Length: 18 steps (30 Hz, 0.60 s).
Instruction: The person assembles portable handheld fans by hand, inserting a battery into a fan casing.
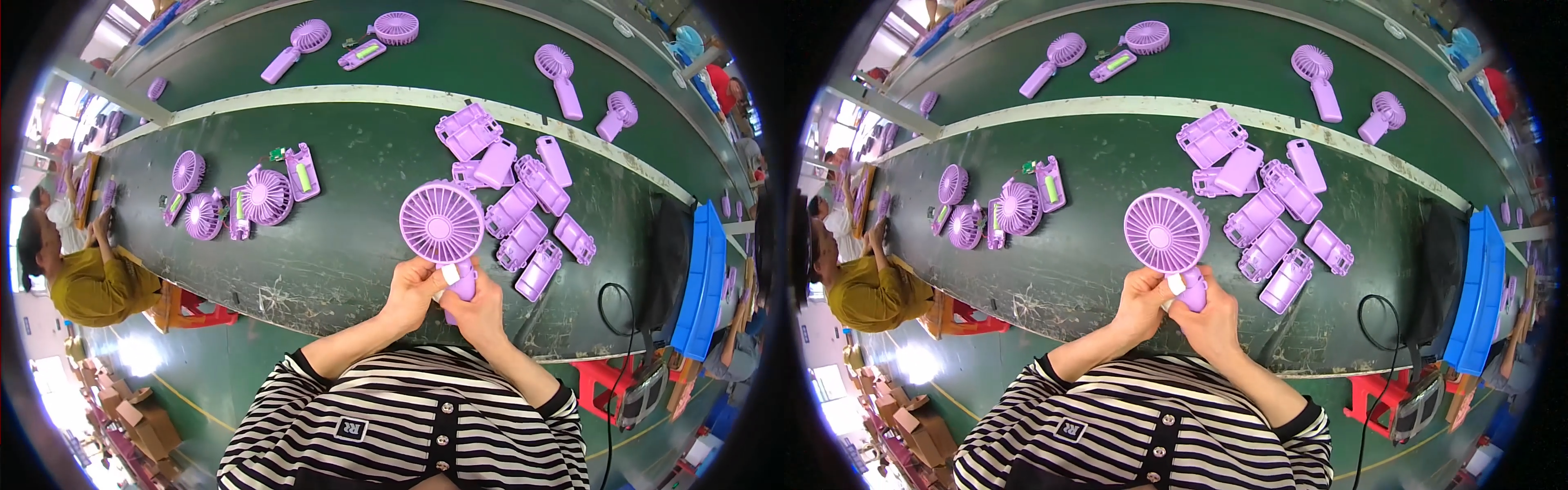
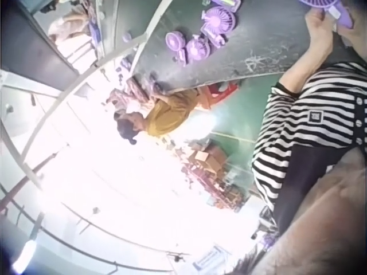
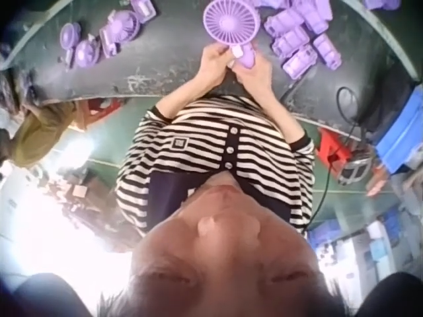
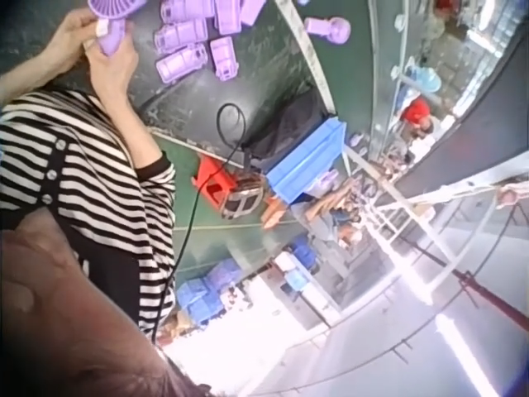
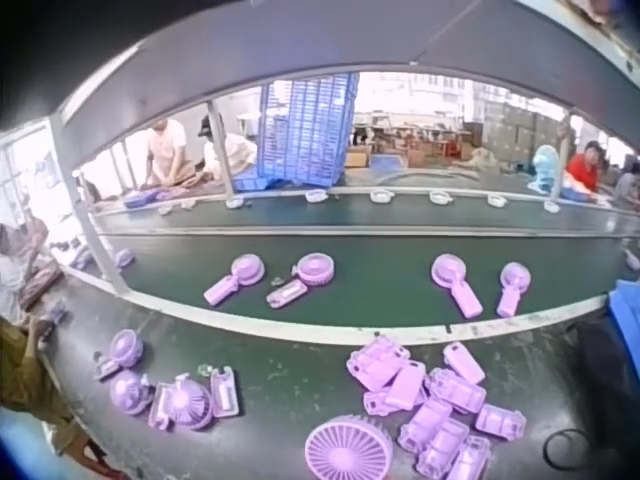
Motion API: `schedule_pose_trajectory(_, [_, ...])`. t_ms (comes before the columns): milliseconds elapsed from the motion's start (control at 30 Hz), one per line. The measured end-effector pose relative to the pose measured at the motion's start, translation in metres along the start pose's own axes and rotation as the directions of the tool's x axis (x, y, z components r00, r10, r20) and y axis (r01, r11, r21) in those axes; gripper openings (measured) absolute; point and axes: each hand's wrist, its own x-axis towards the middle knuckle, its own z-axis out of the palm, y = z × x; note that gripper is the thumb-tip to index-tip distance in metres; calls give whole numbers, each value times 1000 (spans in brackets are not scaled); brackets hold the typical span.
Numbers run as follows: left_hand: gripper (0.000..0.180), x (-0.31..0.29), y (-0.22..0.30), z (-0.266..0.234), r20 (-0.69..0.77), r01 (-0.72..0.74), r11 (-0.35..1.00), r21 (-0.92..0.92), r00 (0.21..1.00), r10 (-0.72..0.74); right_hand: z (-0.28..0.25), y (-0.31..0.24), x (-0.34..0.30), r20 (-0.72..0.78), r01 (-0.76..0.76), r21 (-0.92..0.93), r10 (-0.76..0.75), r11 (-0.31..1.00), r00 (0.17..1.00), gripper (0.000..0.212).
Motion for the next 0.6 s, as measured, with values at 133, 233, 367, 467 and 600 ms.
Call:
schedule_pose_trajectory(133, [24,6,3,-6,-58,36,997,73,998,-31,-1,0,11,83,39,-9,-38,999,996,32])
schedule_pose_trajectory(233, [26,14,13,-1,-60,89,996,15,994,-88,-3,3,17,102,-16,18,14,1000,995,33])
schedule_pose_trajectory(367, [28,23,25,-2,-8,162,986,-32,987,-162,-7,8,24,157,-13,62,4,998,988,34])
schedule_pose_trajectory(467, [29,23,22,-5,44,134,991,21,990,-134,-7,15,26,213,-64,144,32,987,976,31])
schedule_pose_trajectory(600, [32,20,15,-9,45,81,991,108,995,-86,-8,21,24,259,-109,285,33,952,965,30])
